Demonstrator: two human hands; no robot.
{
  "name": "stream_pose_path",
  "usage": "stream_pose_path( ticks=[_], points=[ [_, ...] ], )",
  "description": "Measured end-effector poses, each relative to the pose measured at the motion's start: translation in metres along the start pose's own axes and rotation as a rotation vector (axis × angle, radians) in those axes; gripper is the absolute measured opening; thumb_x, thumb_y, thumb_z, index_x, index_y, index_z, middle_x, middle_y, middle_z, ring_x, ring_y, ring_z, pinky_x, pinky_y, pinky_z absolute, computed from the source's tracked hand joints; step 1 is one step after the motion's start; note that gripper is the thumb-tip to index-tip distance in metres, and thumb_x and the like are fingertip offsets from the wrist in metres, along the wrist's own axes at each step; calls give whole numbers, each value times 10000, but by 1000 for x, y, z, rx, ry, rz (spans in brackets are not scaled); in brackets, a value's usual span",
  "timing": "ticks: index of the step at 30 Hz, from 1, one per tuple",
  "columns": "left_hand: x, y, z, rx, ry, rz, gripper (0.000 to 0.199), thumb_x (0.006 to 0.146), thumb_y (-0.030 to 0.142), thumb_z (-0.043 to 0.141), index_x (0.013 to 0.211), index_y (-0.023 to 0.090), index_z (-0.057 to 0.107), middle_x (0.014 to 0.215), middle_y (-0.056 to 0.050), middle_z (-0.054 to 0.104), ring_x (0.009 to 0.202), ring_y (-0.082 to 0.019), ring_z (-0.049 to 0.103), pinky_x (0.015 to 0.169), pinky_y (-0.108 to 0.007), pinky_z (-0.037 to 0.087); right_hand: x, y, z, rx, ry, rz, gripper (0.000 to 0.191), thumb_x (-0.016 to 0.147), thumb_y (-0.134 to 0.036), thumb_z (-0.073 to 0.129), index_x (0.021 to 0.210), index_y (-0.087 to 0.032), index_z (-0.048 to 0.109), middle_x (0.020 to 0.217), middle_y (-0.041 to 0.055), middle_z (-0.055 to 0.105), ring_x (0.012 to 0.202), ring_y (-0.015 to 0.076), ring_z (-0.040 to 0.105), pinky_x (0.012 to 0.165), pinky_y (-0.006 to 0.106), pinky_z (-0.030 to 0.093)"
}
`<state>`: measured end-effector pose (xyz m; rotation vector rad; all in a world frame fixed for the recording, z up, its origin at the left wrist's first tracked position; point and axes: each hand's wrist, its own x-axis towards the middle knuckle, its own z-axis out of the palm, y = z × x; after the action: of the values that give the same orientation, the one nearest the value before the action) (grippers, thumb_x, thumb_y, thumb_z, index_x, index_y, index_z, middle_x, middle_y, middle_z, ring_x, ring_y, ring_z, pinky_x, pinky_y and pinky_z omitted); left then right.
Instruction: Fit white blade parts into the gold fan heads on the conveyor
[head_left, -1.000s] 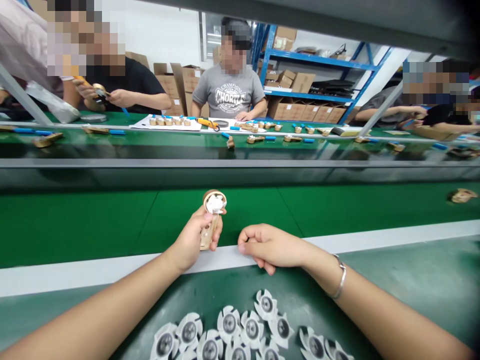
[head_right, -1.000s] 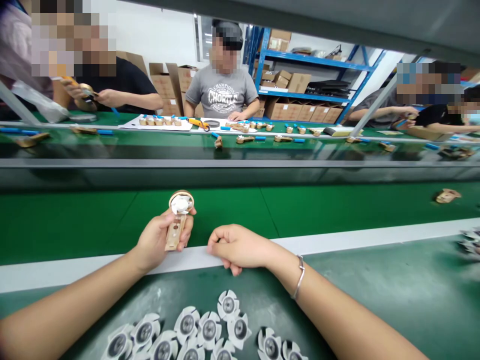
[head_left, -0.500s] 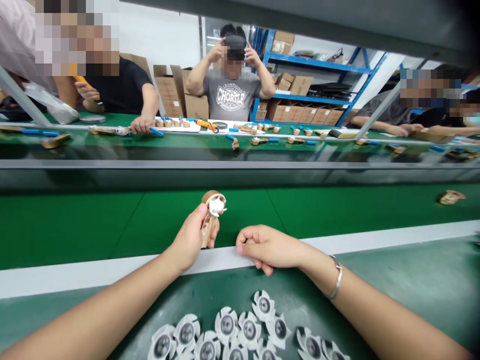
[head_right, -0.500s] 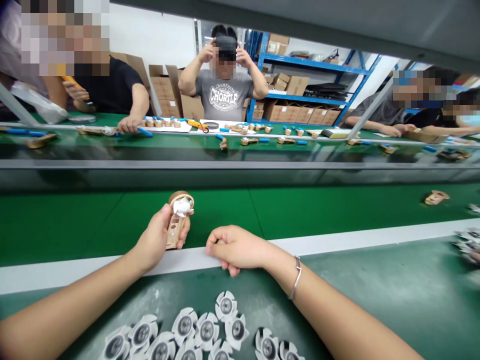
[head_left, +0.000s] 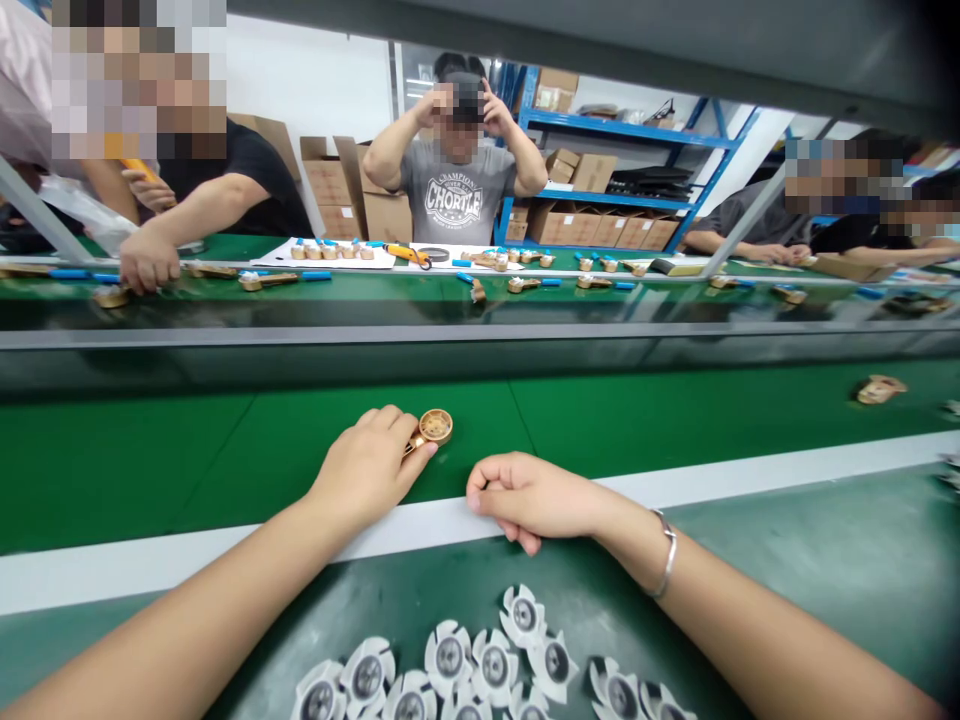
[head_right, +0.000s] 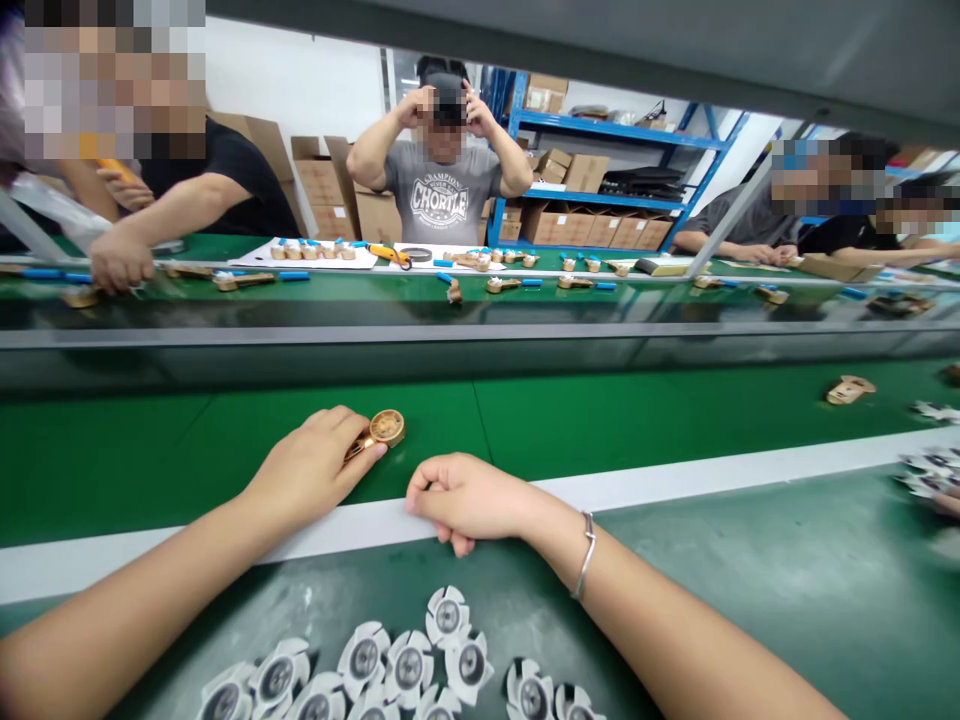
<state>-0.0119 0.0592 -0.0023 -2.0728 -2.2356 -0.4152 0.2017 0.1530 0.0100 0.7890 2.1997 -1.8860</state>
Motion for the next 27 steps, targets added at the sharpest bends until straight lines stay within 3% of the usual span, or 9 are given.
stream_pose_path(
  ticks=[4,8,11,15,27],
  points=[
    [1,0,0,2,90,5,335,908,483,471,1062,196,548,1082,-104,579,993,-283,548,803,-396,432,0,1,0,19,-4,-2,144,911,-320,553,897,-176,558,559,-57,557,368,70,509,357,116,373],
    [-2,7,-4,-13,173,119,294,895,408,508,1106,205,535,1187,-117,547,1100,-303,508,907,-450,405,1,0,0,30,-3,5,147,914,-319,549,889,-174,554,554,-58,554,363,68,503,354,113,367],
    [-5,12,-5,-73,124,287,249,910,341,481,1103,199,545,1113,-102,575,1072,-279,514,878,-419,413,1,0,1,27,2,2,137,912,-307,544,891,-172,554,553,-57,551,367,67,505,355,110,368],
    [-8,15,-2,-121,-26,479,226,941,291,407,1024,189,591,929,-79,595,898,-230,541,786,-365,418,1,0,1,25,8,-4,137,910,-311,547,899,-174,552,554,-57,549,368,71,505,350,113,369],
    [-7,15,0,-161,-2,512,235,953,247,394,946,179,619,852,-53,599,782,-186,516,713,-332,417,2,1,1,20,19,7,134,913,-309,556,882,-179,555,548,-62,552,364,68,505,347,110,362]
  ],
)
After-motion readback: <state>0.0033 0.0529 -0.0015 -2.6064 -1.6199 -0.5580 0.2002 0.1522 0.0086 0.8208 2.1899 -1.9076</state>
